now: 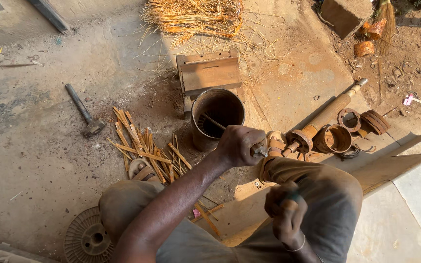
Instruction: The person sits on the ground and uses a hammer and chisel to shape or adjust a cylindrical metal object. They repeatedly strike the chisel against the metal, occasionally lifting the object to inspect the interior.
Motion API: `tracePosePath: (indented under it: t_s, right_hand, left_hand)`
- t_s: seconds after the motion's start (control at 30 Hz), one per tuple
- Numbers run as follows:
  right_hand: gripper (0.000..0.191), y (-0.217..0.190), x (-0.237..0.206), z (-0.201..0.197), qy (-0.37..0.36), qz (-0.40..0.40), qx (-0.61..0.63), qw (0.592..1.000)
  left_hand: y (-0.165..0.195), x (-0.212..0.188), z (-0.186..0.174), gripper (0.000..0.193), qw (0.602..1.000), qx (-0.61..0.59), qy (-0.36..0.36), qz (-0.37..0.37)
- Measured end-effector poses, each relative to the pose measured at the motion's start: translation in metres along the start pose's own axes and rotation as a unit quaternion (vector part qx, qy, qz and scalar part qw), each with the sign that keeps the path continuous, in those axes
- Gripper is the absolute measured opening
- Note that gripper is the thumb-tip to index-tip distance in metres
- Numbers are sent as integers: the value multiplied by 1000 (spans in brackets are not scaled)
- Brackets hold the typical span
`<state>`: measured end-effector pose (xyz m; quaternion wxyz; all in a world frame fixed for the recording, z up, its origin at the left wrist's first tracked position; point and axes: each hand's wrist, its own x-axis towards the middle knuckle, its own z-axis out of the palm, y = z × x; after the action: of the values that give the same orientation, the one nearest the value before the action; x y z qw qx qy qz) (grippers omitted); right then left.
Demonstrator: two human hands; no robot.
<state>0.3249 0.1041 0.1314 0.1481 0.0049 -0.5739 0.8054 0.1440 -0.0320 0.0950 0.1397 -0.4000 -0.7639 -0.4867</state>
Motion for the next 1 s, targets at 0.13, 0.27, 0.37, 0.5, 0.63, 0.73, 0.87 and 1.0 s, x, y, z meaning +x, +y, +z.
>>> tracePosePath:
  t_s: [0.13, 0.27, 0.37, 0.5, 0.63, 0.73, 0.87, 1.0]
  right_hand:
    - [53, -14, -9, -26, -1, 150, -26, 988]
    - [50, -31, -24, -42, 25, -28, 141, 989]
    - [46, -8, -16, -25, 45, -154, 122, 980]
    - [48, 5, 0, -9, -35, 159, -89, 983]
    - [45, -41, -3, -24, 16, 52, 3, 999]
    - [37, -51, -3, -26, -4, -116, 100, 988]
    - [37, -7, 6, -16, 1, 26, -42, 999]
    - [51, -4, -4, -35, -7, 207, -107, 972]
  left_hand:
    - [-8, -3, 2, 22, 1000, 24, -6, 4]
    - [-17, -6, 6, 26, 1000, 15, -7, 11]
    - [-21, -4, 11, 20, 1000, 9, -9, 14]
    - [-24, -3, 12, 25, 999, 14, 3, 30]
    - [-23, -5, 9, 23, 1000, 1, -6, 29]
    - [-19, -3, 9, 24, 999, 12, -7, 44]
    - [-15, 2, 9, 23, 999, 22, -13, 20]
    - [-16, 3, 8, 24, 1000, 10, -9, 15]
